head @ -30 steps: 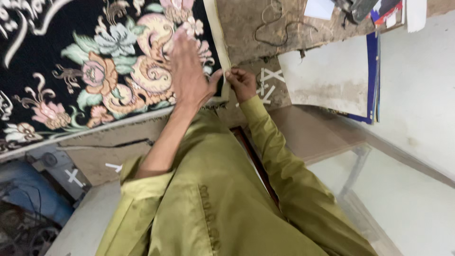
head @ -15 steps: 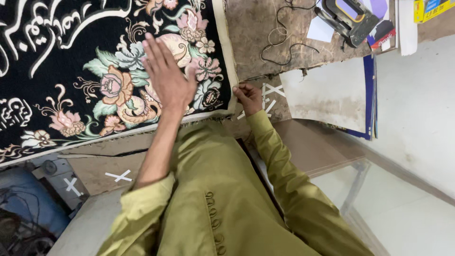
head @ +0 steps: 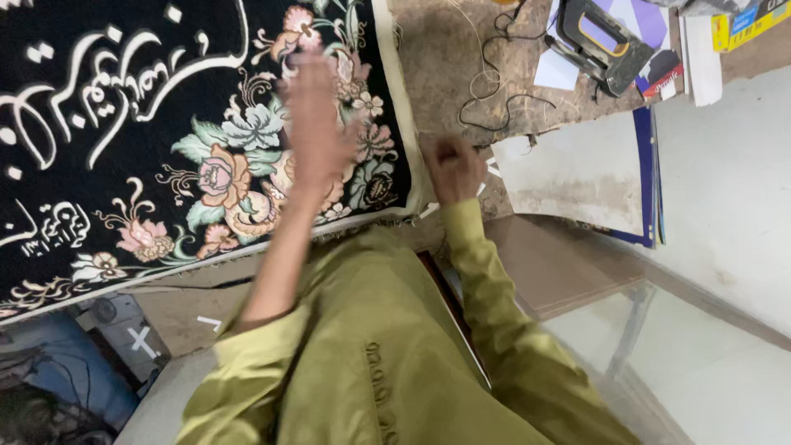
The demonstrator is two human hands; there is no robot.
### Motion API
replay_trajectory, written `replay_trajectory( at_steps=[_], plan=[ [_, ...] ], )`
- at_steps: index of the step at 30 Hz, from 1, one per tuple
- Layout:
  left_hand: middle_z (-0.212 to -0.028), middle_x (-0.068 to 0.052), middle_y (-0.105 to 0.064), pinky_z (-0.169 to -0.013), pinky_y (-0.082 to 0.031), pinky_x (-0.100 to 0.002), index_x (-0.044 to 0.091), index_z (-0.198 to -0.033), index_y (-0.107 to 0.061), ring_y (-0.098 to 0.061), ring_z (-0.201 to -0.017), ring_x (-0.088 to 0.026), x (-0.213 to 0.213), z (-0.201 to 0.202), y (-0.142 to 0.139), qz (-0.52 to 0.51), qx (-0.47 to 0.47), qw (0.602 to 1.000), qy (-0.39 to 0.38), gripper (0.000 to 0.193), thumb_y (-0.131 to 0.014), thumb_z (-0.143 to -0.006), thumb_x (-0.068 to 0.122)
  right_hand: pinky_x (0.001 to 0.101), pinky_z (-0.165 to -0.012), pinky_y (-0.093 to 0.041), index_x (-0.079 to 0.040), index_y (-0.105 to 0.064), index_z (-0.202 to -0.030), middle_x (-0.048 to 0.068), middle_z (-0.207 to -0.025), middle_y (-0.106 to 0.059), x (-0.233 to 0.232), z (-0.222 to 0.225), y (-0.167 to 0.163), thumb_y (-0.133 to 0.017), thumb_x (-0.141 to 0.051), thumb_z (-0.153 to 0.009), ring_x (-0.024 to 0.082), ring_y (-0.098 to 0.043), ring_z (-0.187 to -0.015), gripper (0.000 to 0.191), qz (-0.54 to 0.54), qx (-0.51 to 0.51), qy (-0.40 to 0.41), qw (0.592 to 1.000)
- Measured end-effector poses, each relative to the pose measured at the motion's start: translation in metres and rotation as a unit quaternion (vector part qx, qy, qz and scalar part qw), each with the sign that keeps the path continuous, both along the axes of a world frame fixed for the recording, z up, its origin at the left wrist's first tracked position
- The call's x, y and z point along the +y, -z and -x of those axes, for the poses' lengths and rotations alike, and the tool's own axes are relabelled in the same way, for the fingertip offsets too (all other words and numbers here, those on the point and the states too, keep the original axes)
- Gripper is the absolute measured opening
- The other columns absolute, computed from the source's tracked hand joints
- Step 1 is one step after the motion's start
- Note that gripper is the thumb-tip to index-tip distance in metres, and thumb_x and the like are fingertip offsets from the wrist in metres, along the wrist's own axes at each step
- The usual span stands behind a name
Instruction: The person smooths a black patterned fabric onto a flat board, then folds and tucks the fabric edges under the board's perimeter. They repeatedly press and adjust the edges to secure the fabric in place.
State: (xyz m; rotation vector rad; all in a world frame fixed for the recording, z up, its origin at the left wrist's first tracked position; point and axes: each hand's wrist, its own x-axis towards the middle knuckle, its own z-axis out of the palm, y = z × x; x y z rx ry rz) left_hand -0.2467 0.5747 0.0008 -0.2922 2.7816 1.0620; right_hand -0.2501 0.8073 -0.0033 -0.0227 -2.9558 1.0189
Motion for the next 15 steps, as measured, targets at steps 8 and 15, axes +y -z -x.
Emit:
replay_trajectory(
  at_steps=[8, 15],
  plan=[
    [-0.174, -0.024, -0.013, -0.133, -0.008, -0.056, -0.006, -0.165, -0.022, -0.011, -0.162, -0.039, -0.064, -0.046, 0.036, 0.150, 0.023, 0.988, -0.016, 0.078, -0.036, -0.112, 0.050, 0.0269, -0.065, -0.056, -0.007, -0.077, -0.095, 0.003, -0.081, -0.074, -0.079, 0.128, 0.018, -0.087, -0.012, -0.081, 0.011, -0.068, -0.070, 0.017, 0.221, 0.102, -0.060, 0.968],
    [-0.173, -0.023, -0.018, -0.132, -0.014, -0.056, -0.006, -0.164, -0.027, -0.017, -0.161, -0.039, -0.062, -0.044, 0.035, 0.144, 0.049, 0.988, -0.030, 0.074, -0.045, -0.113, 0.044, 0.0260, -0.062, -0.054, -0.007, -0.081, -0.088, 0.002, -0.078, -0.074, -0.079, 0.139, 0.023, -0.091, -0.008, -0.079, 0.010, -0.064, -0.067, 0.014, 0.199, 0.083, -0.060, 0.975]
  ],
)
